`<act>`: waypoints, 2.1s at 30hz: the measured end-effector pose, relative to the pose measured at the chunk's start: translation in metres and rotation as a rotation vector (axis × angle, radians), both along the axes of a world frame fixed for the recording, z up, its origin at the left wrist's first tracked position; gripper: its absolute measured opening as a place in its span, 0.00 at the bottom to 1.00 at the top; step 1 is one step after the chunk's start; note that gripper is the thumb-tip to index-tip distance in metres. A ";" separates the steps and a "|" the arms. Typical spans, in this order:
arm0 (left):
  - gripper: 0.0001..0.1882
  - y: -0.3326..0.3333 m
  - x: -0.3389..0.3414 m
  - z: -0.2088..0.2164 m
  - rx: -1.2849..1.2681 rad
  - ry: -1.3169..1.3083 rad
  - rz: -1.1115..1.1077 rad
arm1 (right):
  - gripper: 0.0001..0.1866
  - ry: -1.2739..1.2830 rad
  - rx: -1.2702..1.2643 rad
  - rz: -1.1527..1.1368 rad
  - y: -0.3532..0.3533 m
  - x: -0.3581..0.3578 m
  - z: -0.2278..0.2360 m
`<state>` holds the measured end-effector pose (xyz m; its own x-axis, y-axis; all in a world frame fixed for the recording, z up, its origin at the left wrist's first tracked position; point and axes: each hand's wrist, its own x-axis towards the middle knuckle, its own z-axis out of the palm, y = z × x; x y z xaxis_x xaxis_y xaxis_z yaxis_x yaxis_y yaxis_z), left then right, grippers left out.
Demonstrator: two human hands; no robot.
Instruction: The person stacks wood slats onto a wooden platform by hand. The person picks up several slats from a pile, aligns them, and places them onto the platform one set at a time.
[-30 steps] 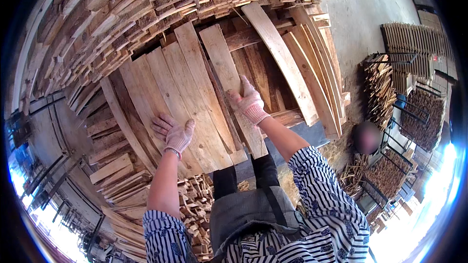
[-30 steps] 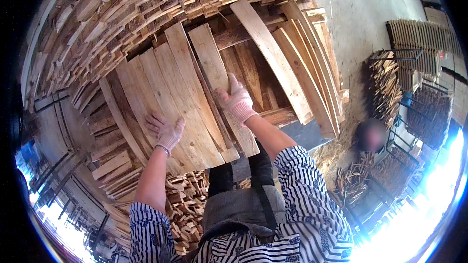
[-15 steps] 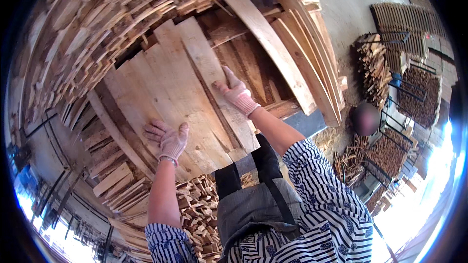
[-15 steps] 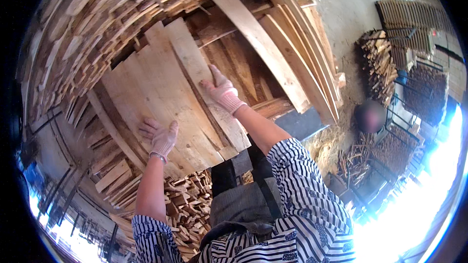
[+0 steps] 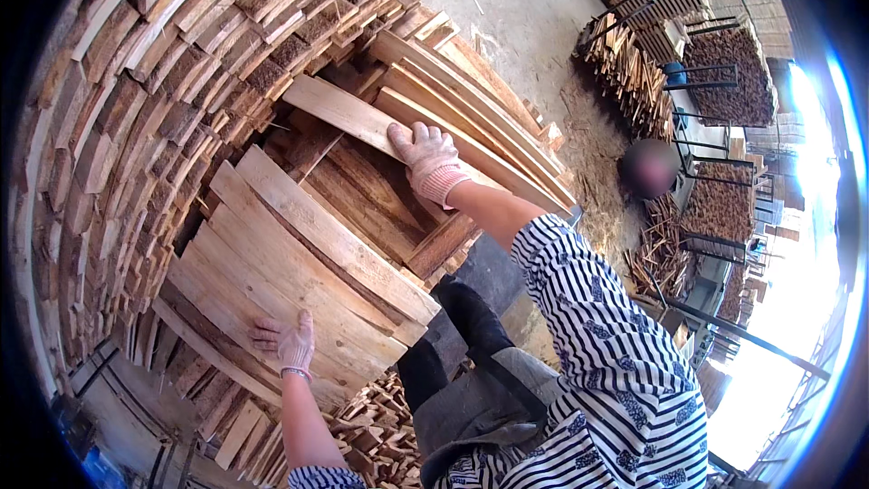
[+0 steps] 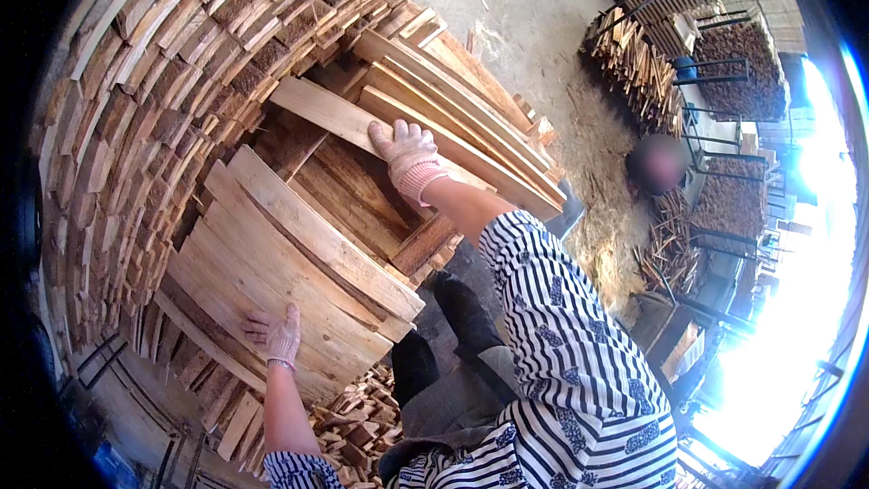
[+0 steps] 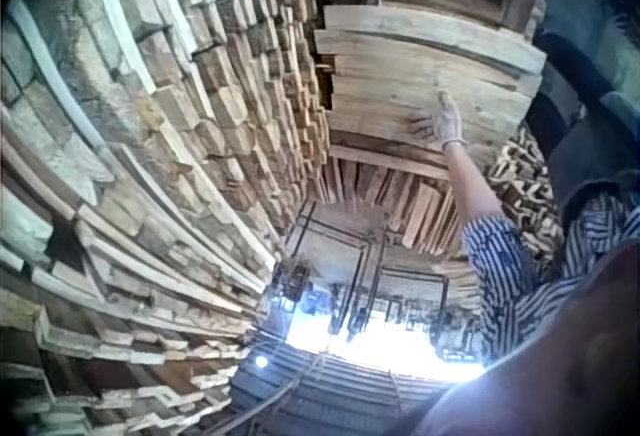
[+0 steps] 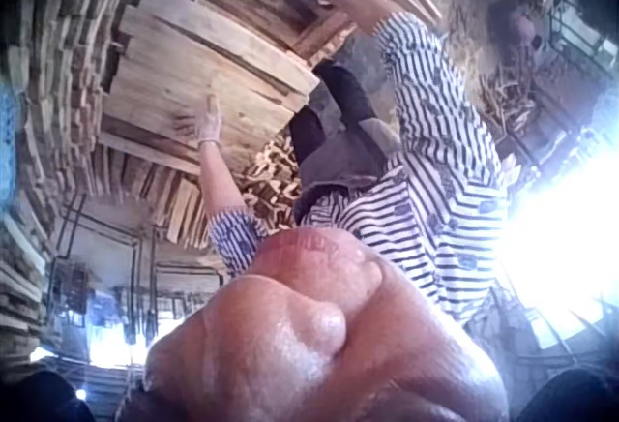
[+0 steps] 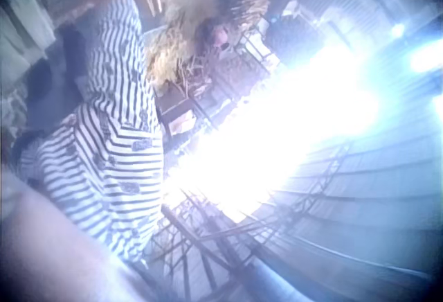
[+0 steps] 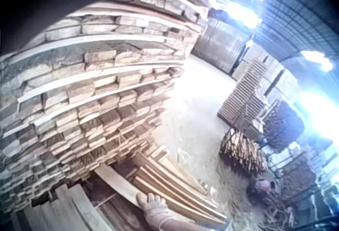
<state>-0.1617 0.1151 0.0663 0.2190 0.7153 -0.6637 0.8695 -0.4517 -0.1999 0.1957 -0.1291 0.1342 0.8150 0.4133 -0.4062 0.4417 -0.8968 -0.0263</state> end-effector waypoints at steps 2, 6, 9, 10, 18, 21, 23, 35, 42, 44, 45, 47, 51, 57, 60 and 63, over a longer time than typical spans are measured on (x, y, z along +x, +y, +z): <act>0.67 0.001 0.003 0.007 -0.014 0.019 -0.005 | 0.39 0.100 0.046 -0.049 -0.002 -0.002 0.029; 0.68 0.005 -0.011 0.004 -0.035 0.003 -0.002 | 0.36 0.049 0.103 -0.055 -0.031 -0.028 0.043; 0.69 0.008 -0.009 0.006 -0.039 -0.048 0.000 | 0.37 0.138 0.224 -0.083 -0.020 -0.042 0.029; 0.69 0.006 -0.005 0.009 -0.036 -0.029 -0.015 | 0.37 0.172 0.252 -0.103 -0.010 -0.049 0.024; 0.67 0.004 -0.006 0.006 -0.034 0.016 -0.024 | 0.39 0.193 0.290 -0.145 0.017 -0.059 0.014; 0.66 0.001 -0.001 0.012 -0.013 -0.011 -0.002 | 0.36 0.207 0.319 -0.106 0.013 -0.066 0.028; 0.66 0.002 -0.005 0.011 -0.030 -0.033 0.014 | 0.34 0.236 0.347 -0.111 0.028 -0.088 0.020; 0.62 -0.012 0.027 0.002 -0.147 0.039 -0.162 | 0.60 -0.114 0.222 -0.365 -0.085 0.045 0.079; 0.59 -0.035 0.064 0.007 -0.162 -0.037 -0.298 | 0.46 -0.128 0.116 -0.029 -0.104 -0.001 0.029; 0.58 -0.037 0.070 0.005 -0.175 -0.037 -0.321 | 0.45 -0.253 0.109 -0.075 -0.106 -0.003 0.007; 0.58 -0.038 0.073 0.003 -0.188 -0.038 -0.330 | 0.46 -0.186 0.123 -0.100 -0.109 -0.005 0.002; 0.57 -0.036 0.074 0.003 -0.186 -0.032 -0.329 | 0.47 -0.072 0.154 -0.125 -0.111 0.006 0.008; 0.56 -0.035 0.074 0.007 -0.192 -0.044 -0.312 | 0.50 0.416 0.385 -0.236 -0.126 0.023 0.071; 0.53 -0.017 0.039 0.011 -0.263 -0.085 -0.231 | 0.59 0.894 0.654 -0.300 -0.091 -0.001 0.012; 0.52 0.009 0.003 0.025 -0.307 -0.143 -0.144 | 0.57 0.943 0.588 -0.292 -0.043 -0.033 -0.007; 0.55 0.002 0.017 0.032 -0.148 0.006 -0.107 | 0.57 0.925 0.608 -0.235 -0.036 -0.037 -0.008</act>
<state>-0.1450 0.1175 0.0987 0.2842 0.5823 -0.7617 0.8137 -0.5667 -0.1296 0.1586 -0.1647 0.1267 0.3898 0.6242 -0.6771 -0.1515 -0.6818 -0.7157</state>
